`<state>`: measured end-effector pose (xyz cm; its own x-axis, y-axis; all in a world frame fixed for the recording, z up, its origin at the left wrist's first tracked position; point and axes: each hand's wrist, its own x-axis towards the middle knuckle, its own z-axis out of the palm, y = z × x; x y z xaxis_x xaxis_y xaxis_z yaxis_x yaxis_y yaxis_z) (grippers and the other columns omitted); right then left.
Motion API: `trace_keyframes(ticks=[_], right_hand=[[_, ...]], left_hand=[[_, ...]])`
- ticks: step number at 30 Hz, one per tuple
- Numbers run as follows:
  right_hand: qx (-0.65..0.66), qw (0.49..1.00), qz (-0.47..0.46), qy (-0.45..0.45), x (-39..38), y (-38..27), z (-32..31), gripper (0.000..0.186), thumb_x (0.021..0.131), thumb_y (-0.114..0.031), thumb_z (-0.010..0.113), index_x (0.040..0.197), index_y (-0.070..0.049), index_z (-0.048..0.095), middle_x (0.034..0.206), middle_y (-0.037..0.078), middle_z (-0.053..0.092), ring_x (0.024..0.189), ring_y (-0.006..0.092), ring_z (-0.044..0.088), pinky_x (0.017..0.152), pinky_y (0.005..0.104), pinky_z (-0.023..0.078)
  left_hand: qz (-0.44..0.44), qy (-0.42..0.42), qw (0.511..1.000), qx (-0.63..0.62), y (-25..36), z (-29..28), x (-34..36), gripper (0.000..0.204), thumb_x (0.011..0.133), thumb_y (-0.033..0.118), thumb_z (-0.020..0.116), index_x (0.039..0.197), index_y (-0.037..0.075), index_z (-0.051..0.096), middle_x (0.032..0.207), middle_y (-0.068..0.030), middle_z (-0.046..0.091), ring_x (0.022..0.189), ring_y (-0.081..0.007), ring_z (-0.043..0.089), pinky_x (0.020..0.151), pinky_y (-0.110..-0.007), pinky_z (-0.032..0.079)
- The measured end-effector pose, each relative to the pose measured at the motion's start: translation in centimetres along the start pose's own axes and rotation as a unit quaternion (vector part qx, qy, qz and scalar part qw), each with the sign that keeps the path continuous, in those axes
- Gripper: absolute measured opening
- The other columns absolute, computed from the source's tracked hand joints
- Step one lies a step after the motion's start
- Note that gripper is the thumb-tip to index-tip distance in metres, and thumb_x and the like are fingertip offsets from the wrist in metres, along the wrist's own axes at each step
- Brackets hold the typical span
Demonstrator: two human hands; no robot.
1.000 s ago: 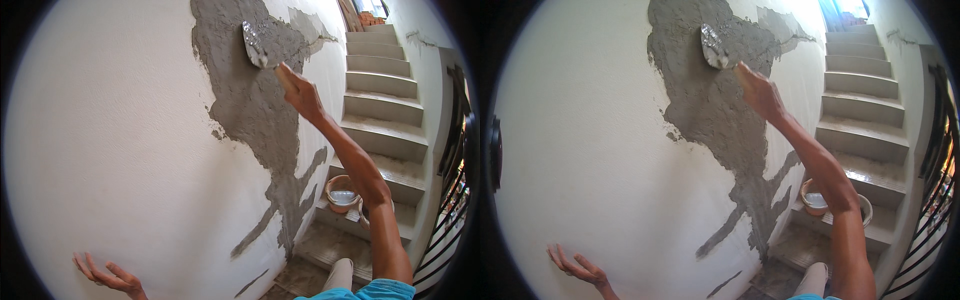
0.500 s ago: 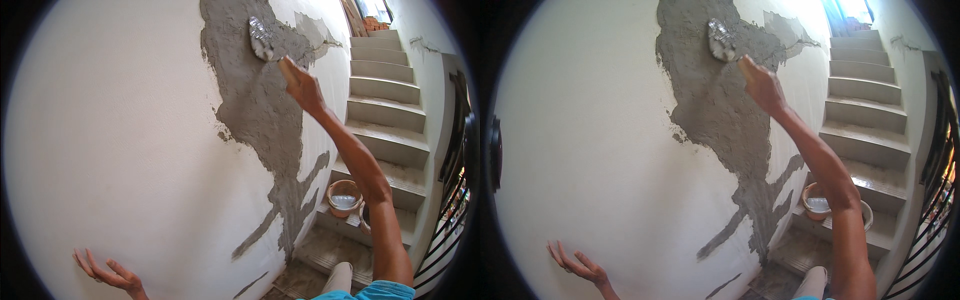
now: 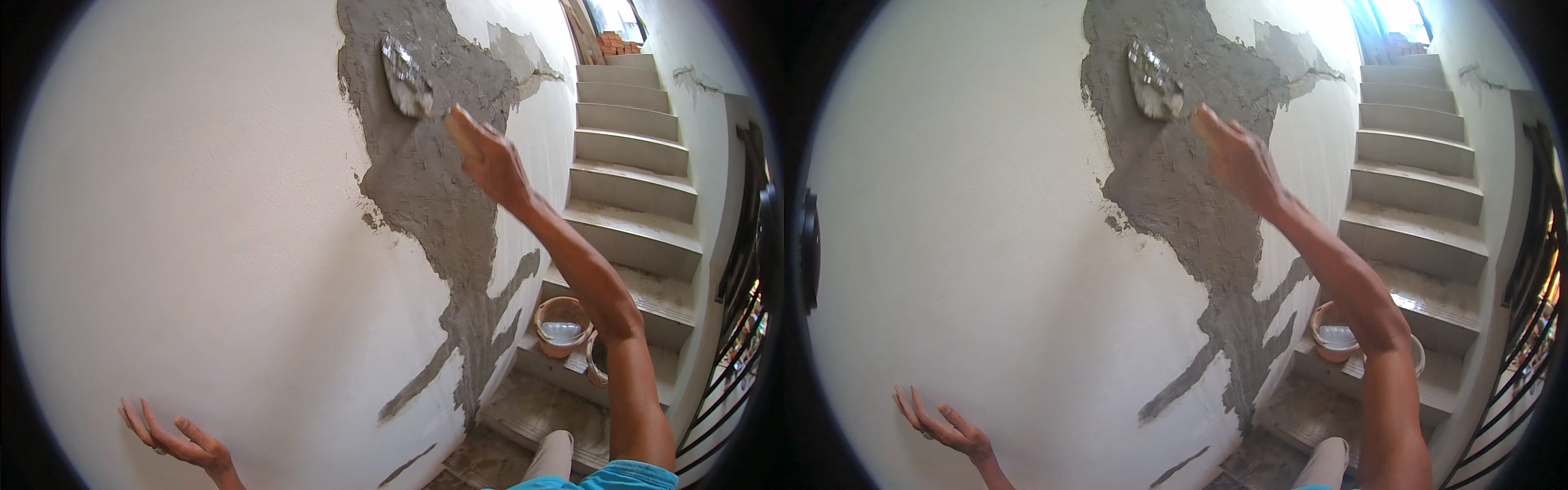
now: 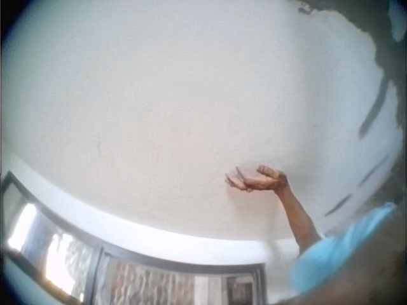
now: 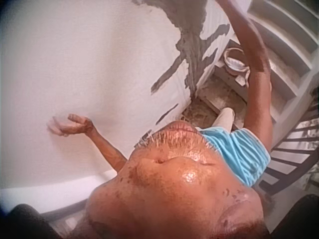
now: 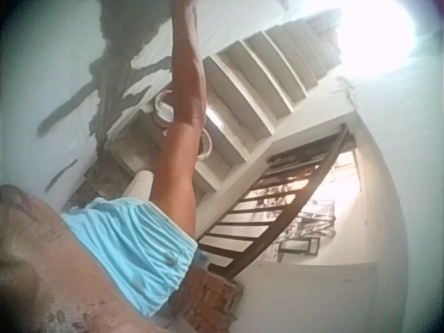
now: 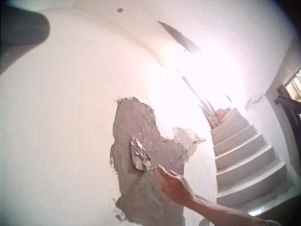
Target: The person applies gray plaster to a white wall using a trowel. They repeatedly scoop plaster from a bucket placed on the stairs and spread it onto the wall surface, smoothing the material with the tool.
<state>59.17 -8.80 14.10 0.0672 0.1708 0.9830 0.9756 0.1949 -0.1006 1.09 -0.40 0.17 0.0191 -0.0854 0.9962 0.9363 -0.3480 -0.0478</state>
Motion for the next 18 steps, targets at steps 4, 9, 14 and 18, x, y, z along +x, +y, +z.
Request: trace_keyframes(ticks=[4,9,14,18], right_hand=[[0.035,0.999,0.015,-0.027,-2.8,-1.5,-0.3,0.080,0.076,0.001,0.065,0.153,-0.015,0.049,0.112,0.019,0.068,0.096,0.0348,0.070,0.085,0.0427,0.054],[-0.011,0.999,-0.008,0.050,1.3,0.6,-0.8,0.081,0.077,-0.001,0.064,0.154,-0.016,0.047,0.114,0.019,0.068,0.097,0.0370,0.069,0.086,0.0428,0.054],[-0.027,0.999,-0.001,0.020,1.5,0.3,0.2,0.078,0.078,-0.002,0.062,0.153,-0.016,0.048,0.113,0.018,0.067,0.099,0.0386,0.068,0.086,0.0410,0.054],[0.008,0.997,0.036,-0.070,-4.5,-1.7,-0.8,0.075,0.078,-0.002,0.061,0.152,-0.016,0.051,0.112,0.017,0.067,0.099,0.0367,0.069,0.087,0.0403,0.054]], left_hand=[[0.009,0.005,1.000,0.026,-0.8,-1.0,0.6,0.051,0.109,0.035,0.036,0.146,0.002,0.046,0.161,-0.0178,0.033,0.154,-0.0365,0.024,0.125,-0.058,0.021],[-0.005,0.005,1.000,0.008,0.0,0.1,0.0,0.051,0.109,0.035,0.036,0.146,0.001,0.046,0.161,-0.0176,0.033,0.154,-0.0362,0.023,0.125,-0.058,0.020],[-0.013,0.005,1.000,-0.003,0.3,-0.1,0.3,0.051,0.109,0.035,0.037,0.146,0.001,0.046,0.161,-0.0177,0.033,0.154,-0.0367,0.023,0.124,-0.058,0.020],[-0.002,0.001,1.000,0.016,-0.5,-0.7,0.1,0.051,0.109,0.035,0.038,0.146,0.001,0.046,0.161,-0.0179,0.033,0.154,-0.0374,0.023,0.124,-0.058,0.021]])
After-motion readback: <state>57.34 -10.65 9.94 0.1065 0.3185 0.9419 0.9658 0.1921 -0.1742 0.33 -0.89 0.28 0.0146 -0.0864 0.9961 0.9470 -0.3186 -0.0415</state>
